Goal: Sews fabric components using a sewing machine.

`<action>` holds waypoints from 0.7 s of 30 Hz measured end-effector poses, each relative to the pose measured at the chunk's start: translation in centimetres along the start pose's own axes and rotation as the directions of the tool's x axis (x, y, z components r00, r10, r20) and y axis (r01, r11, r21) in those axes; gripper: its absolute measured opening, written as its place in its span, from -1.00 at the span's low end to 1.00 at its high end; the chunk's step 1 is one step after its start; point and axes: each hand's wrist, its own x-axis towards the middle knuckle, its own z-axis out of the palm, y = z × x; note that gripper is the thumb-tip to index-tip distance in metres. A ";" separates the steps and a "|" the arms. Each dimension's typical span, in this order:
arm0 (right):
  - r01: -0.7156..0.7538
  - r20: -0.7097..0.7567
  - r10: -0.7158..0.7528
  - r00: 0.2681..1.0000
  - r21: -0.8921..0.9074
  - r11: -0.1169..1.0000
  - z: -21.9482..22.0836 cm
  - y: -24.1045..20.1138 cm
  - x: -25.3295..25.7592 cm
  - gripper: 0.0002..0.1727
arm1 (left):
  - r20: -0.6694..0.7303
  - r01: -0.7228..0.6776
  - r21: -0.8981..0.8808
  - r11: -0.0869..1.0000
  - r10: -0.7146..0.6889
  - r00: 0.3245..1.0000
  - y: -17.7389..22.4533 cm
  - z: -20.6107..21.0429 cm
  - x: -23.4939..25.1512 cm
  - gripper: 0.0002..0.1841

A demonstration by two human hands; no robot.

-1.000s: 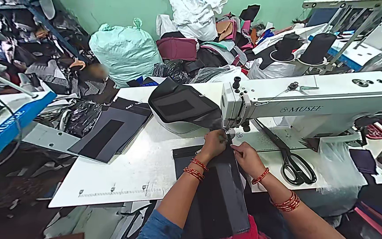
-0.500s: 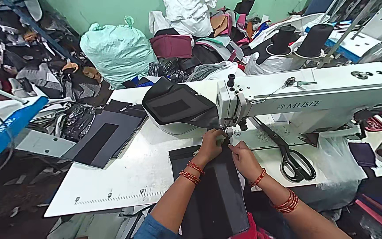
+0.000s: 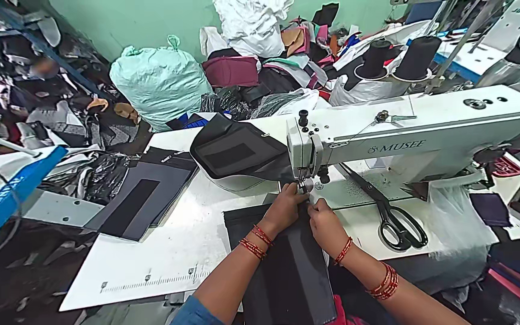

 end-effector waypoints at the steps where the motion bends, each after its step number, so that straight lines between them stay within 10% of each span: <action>1: 0.004 -0.010 -0.004 1.000 -0.002 1.000 0.1 0.0 0.0 -0.61 | -0.002 -0.007 -0.001 1.000 0.007 1.000 0.0 -0.1 0.0 -0.54; 21: 0.011 -0.062 -0.007 0.998 0.053 0.999 0.2 -0.1 1.1 -0.63 | -0.194 -0.066 0.064 0.996 0.078 0.978 -1.3 0.9 0.3 -0.68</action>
